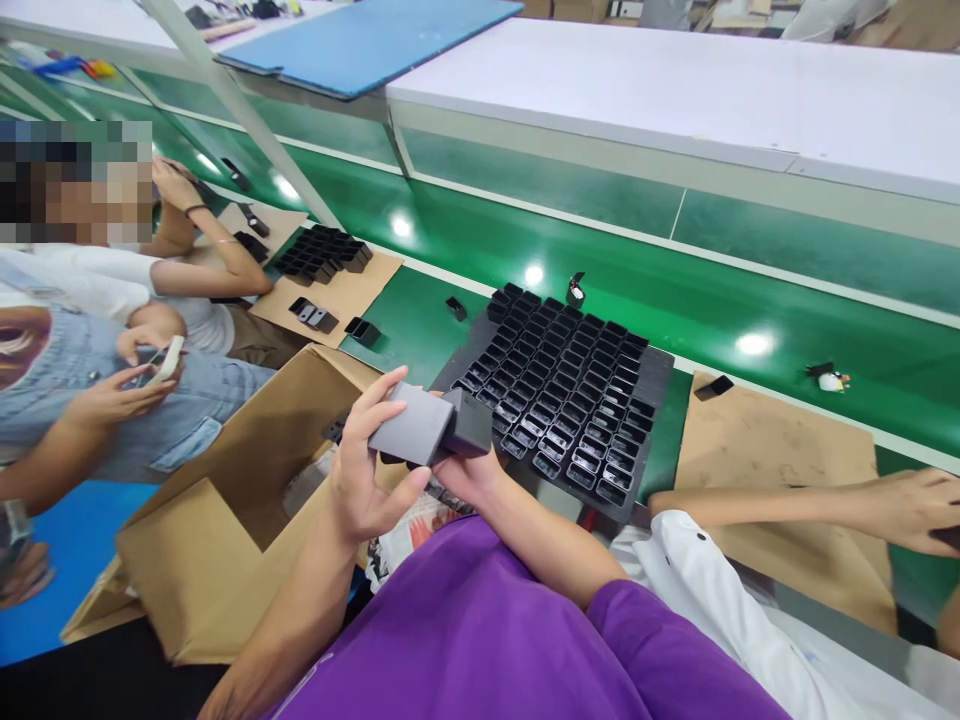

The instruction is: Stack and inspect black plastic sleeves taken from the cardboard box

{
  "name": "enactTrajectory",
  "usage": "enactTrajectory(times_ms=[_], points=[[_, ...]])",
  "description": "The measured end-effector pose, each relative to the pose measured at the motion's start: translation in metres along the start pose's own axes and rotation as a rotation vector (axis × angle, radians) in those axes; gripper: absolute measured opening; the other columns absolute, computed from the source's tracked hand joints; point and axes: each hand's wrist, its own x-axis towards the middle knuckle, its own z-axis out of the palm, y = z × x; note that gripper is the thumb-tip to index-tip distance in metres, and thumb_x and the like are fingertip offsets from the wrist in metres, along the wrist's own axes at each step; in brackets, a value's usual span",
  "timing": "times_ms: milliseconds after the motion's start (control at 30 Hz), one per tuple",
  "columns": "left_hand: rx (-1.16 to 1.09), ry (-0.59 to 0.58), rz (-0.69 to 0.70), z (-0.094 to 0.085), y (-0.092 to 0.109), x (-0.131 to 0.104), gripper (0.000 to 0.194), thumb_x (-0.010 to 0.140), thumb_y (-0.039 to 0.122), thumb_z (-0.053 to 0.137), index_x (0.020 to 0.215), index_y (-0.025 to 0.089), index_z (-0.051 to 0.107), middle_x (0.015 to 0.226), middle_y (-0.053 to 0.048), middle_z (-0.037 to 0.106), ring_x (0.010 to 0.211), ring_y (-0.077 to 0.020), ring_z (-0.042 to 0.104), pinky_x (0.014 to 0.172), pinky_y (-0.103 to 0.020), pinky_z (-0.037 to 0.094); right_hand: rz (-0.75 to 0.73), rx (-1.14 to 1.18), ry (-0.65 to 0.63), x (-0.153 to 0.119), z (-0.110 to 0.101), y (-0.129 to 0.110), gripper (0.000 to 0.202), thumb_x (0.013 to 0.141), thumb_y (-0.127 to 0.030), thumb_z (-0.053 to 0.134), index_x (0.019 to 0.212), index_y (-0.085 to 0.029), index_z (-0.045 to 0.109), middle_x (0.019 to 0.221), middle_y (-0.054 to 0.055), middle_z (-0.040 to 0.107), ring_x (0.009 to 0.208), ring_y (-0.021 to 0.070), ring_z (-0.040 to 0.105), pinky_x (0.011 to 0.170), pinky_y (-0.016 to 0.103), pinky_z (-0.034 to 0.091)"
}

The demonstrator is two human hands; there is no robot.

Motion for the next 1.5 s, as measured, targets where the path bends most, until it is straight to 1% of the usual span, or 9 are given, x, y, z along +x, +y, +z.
enactTrajectory(times_ms=[133,400,567,867,967,1033,1200,1367,1500], points=[[0.034,-0.048,-0.001,-0.01,-0.004,-0.005,0.058,0.103,0.033,0.049,0.158,0.02,0.036,0.151,-0.024,0.049,0.138,-0.034,0.056,0.107,-0.055,0.055,-0.002,0.051,0.03,0.003,-0.001,0.002,0.044,0.085,-0.049,0.072,0.121,-0.023,0.07,0.106,0.006,0.08,0.107,0.0269,0.071,0.094,0.045,0.062],[0.281,0.204,-0.151,-0.005,-0.002,-0.014,0.067,0.085,0.029,0.079,0.145,0.023,0.052,0.118,-0.012,0.054,0.105,-0.0258,0.063,0.085,-0.041,0.062,-0.036,0.084,-0.024,0.004,-0.009,0.007,0.034,0.081,-0.043,0.073,0.109,-0.024,0.071,0.092,0.002,0.078,0.075,0.0195,0.069,0.067,0.033,0.061],[0.422,0.296,-0.094,0.002,0.001,-0.009,0.071,0.078,0.029,0.087,0.139,0.019,0.052,0.115,-0.012,0.057,0.104,-0.0261,0.061,0.084,-0.039,0.059,-0.021,0.039,-0.062,0.004,-0.008,0.008,0.039,0.086,-0.048,0.062,0.119,-0.027,0.069,0.097,0.003,0.079,0.091,0.0257,0.074,0.084,0.047,0.064],[0.502,0.258,-0.067,0.014,-0.003,-0.025,0.078,0.08,0.035,0.088,0.149,0.02,0.052,0.112,-0.01,0.046,0.096,-0.0219,0.059,0.082,-0.034,0.06,-0.063,-0.007,-0.048,-0.001,0.009,0.003,0.052,0.083,-0.055,0.065,0.128,-0.029,0.068,0.108,0.005,0.079,0.107,0.0274,0.074,0.093,0.046,0.063],[0.487,0.255,-0.056,0.021,-0.003,-0.032,0.09,0.084,0.049,0.082,0.158,0.017,0.042,0.117,-0.013,0.046,0.104,-0.0261,0.057,0.086,-0.038,0.06,-0.014,-0.005,-0.042,-0.002,0.009,0.001,0.052,0.086,-0.056,0.062,0.129,-0.027,0.066,0.104,0.005,0.079,0.103,0.0267,0.075,0.09,0.045,0.064],[0.448,0.222,-0.048,0.024,-0.001,-0.036,0.083,0.094,0.056,0.066,0.161,0.016,0.039,0.127,-0.019,0.047,0.112,-0.0293,0.057,0.09,-0.042,0.059,0.013,0.002,-0.032,-0.001,0.007,0.001,0.052,0.088,-0.057,0.059,0.13,-0.028,0.065,0.101,0.003,0.079,0.1,0.0257,0.075,0.088,0.044,0.065],[0.409,0.202,-0.09,0.018,0.0,-0.039,0.058,0.1,0.027,0.059,0.157,0.025,0.046,0.134,-0.017,0.06,0.116,-0.0277,0.063,0.095,-0.042,0.055,-0.031,0.026,0.021,0.0,0.004,0.001,0.052,0.09,-0.056,0.06,0.134,-0.029,0.064,0.094,0.001,0.079,0.092,0.0239,0.075,0.086,0.041,0.064],[0.357,0.158,0.013,0.007,-0.02,-0.032,0.06,0.093,0.053,0.07,0.143,0.024,0.053,0.135,-0.018,0.065,0.128,-0.0346,0.062,0.104,-0.052,0.053,-0.061,0.036,0.042,-0.001,0.003,0.004,0.047,0.092,-0.05,0.06,0.134,-0.03,0.065,0.097,-0.001,0.079,0.086,0.0184,0.074,0.084,0.031,0.063],[0.216,0.078,0.092,0.006,-0.032,-0.027,0.058,0.094,0.051,0.07,0.139,0.024,0.045,0.13,-0.015,0.069,0.127,-0.0302,0.067,0.107,-0.057,0.055,-0.066,0.007,-0.049,-0.002,0.004,0.007,0.059,0.082,-0.054,0.068,0.135,-0.028,0.065,0.105,0.003,0.08,0.101,0.0241,0.074,0.094,0.039,0.062]])
